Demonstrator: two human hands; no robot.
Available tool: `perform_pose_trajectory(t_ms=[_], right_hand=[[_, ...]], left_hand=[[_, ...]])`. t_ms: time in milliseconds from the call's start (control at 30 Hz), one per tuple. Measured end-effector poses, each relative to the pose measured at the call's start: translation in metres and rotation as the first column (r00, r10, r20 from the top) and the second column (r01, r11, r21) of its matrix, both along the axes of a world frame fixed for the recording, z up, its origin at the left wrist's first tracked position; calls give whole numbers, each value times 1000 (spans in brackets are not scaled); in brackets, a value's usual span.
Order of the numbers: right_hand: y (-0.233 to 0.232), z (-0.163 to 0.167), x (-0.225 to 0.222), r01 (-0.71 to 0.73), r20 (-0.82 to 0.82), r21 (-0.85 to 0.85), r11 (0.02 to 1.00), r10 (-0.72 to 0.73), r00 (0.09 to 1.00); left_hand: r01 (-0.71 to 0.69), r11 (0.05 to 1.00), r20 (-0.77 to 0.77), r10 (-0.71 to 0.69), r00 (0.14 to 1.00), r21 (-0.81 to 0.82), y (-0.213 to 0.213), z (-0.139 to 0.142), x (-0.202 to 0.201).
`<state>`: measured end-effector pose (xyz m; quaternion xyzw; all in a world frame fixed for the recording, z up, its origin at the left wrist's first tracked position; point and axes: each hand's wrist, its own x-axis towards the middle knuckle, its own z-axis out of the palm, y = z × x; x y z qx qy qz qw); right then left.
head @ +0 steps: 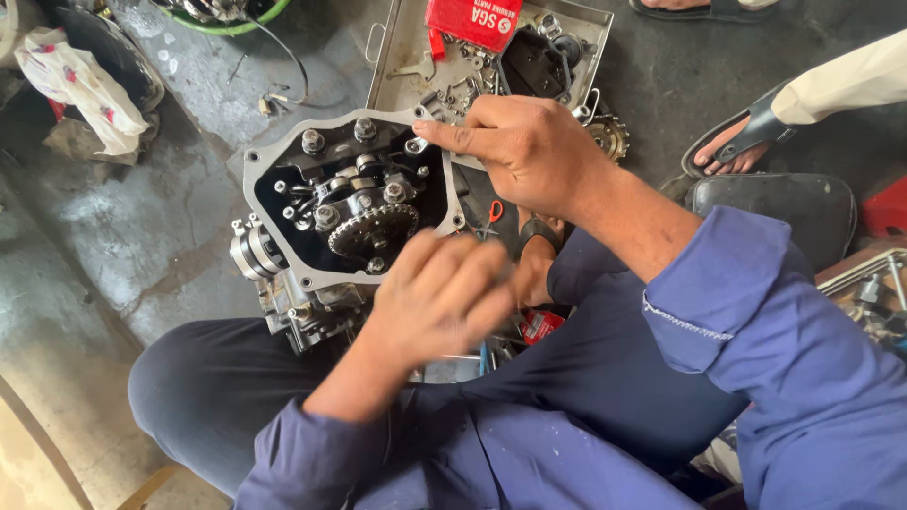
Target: The person sits on the floor and uses a wrench to tighten bolts on an exposed engine block. They rotate the engine slightly to access different fasteners and continue tightening throughout the clip.
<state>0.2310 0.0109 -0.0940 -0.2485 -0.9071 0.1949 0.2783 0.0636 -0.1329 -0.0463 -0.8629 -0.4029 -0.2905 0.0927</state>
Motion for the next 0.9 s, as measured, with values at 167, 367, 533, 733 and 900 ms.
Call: perform_pose_trajectory(t_ms=[167,367,533,733,900], right_hand=[[1,-4,-2,-8,-14,41,999,9,1000],[-3,-2,-5,34,4,64,997,-34,999],[-8,2,-8,74,26,86,994,-77,997],[-21,5,-9,141,86,46,989,-144,986],[-14,3,-3,74,27,5,997,-74,997]], left_hand=[[-54,998,-58,55,997,21,6,-15,-2],[-142,989,-117,137,984,-30,7,-11,1],[-132,989,-103,125,987,-61,8,-11,3],[-124,987,-45,120,992,-98,7,-11,3],[-98,981,21,103,994,-165,3,-7,4]])
